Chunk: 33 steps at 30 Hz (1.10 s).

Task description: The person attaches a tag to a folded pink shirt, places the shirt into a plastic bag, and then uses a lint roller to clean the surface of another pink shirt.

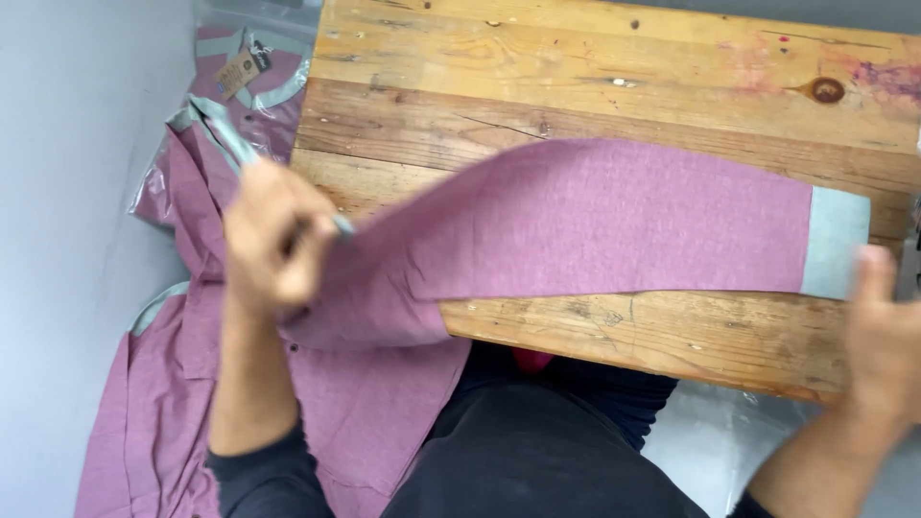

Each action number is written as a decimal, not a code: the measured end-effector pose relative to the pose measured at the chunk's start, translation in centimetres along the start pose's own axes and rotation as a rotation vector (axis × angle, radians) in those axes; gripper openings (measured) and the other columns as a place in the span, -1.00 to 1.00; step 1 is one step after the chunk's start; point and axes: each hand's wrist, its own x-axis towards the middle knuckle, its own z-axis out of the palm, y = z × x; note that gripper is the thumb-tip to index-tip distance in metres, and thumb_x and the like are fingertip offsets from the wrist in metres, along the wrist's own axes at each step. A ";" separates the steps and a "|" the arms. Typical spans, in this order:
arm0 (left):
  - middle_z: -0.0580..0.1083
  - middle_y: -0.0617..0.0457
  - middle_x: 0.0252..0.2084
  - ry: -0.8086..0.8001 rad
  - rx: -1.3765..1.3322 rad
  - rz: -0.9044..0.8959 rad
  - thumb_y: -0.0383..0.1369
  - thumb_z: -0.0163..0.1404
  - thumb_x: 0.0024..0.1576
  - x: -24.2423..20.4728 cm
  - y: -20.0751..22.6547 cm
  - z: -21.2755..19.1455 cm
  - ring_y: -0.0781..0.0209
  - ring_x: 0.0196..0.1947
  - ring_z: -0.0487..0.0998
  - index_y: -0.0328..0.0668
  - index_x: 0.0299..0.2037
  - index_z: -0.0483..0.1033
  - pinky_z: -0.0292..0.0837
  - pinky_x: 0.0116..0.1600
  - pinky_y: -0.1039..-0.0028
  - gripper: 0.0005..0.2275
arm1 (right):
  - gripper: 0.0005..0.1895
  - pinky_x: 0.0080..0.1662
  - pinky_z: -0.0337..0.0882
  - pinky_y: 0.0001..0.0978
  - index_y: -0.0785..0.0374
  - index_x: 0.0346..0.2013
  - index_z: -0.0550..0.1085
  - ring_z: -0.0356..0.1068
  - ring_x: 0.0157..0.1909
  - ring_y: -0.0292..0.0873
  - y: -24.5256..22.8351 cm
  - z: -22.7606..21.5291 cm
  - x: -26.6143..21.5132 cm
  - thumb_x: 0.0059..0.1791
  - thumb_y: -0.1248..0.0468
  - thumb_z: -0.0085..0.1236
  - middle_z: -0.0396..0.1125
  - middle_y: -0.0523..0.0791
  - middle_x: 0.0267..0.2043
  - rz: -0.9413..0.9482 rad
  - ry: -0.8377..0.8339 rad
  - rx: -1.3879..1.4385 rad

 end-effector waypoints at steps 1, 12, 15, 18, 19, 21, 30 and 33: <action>0.41 -0.02 -0.41 0.006 -0.042 0.066 -0.41 -0.14 0.32 -0.3 2.1 0.7 0.05 -0.40 0.36 -0.25 -0.35 0.44 0.20 -0.11 0.20 -0.80 | -0.53 0.23 0.23 0.07 0.57 0.25 0.57 0.29 0.21 0.22 -6.7 -1.1 0.9 0.43 0.09 0.15 0.36 0.23 0.19 -0.261 0.004 0.048; 0.41 -0.12 0.23 -0.087 -0.299 0.065 -0.15 -0.23 0.40 0.2 5.8 11.7 -0.13 0.30 0.44 -0.10 0.15 0.42 0.26 0.46 -0.07 -0.70 | -0.62 -0.08 0.45 -0.43 0.12 -0.31 0.57 0.52 -0.22 -0.27 -21.0 1.8 -2.4 -0.13 0.52 -0.20 0.54 -0.21 -0.26 -0.500 -0.784 0.806; 0.26 -0.12 0.37 -0.134 -0.068 -0.150 -0.18 -0.05 0.35 -2.9 0.0 8.5 -0.11 0.45 0.25 0.02 0.24 0.43 -0.02 0.55 -0.10 -0.70 | -0.72 -0.10 0.37 -0.40 0.30 0.07 0.52 0.39 -0.16 -0.22 -15.0 -0.6 -3.5 0.13 0.29 -0.03 0.45 -0.13 -0.14 -0.092 -0.731 0.653; 0.06 -0.18 0.50 -0.295 0.407 -0.514 -0.11 0.19 0.17 -6.2 -4.1 5.0 -0.24 0.50 0.02 0.03 0.45 0.19 -0.07 0.44 -0.25 -0.35 | -0.66 -0.11 0.27 -0.40 0.28 0.18 0.53 0.35 -0.14 -0.21 -8.2 -3.3 -5.9 0.17 0.23 -0.02 0.43 -0.14 -0.11 0.080 -0.636 0.456; 0.03 -0.24 0.50 -0.262 0.443 -0.649 -0.12 0.18 0.19 -7.5 -4.8 4.4 -0.28 0.49 0.02 -0.03 0.46 0.13 -0.07 0.42 -0.29 -0.32 | -0.71 -0.04 0.25 -0.41 0.34 0.14 0.52 0.29 -0.07 -0.23 -5.8 -4.1 -7.3 0.19 0.27 0.02 0.39 -0.14 -0.09 0.177 -0.575 0.485; -0.01 -0.30 0.51 -0.228 0.475 -0.776 -0.14 0.16 0.20 -9.5 -5.5 3.6 -0.31 0.49 0.01 -0.10 0.47 0.06 -0.07 0.41 -0.32 -0.30 | -0.76 0.02 0.22 -0.42 0.40 0.11 0.51 0.24 -0.01 -0.24 -1.6 -5.0 -9.7 0.21 0.31 0.05 0.34 -0.13 -0.06 0.278 -0.506 0.515; 0.31 -0.08 -0.49 0.084 -0.053 -0.612 -0.61 -0.26 0.24 -12.7 4.9 11.9 0.07 -0.51 0.24 -0.34 -0.31 0.37 0.18 -0.34 0.27 -0.85 | -0.59 0.18 0.40 -0.50 -0.07 -0.02 0.78 0.57 0.16 -0.28 5.8 -1.8 -23.1 -0.03 -0.08 0.19 0.66 -0.21 0.08 0.618 -1.199 -0.177; 0.40 0.02 -0.41 -0.218 -0.629 -0.696 -0.35 -0.20 0.32 -10.4 10.8 15.2 0.09 -0.45 0.39 -0.20 -0.19 0.42 0.29 -0.26 0.23 -0.85 | -0.52 -0.31 0.28 -0.50 -0.03 -0.68 0.52 0.36 -0.52 -0.32 1.6 -3.5 -22.2 -0.02 -0.21 0.15 0.45 -0.29 -0.65 0.532 -1.462 -0.328</action>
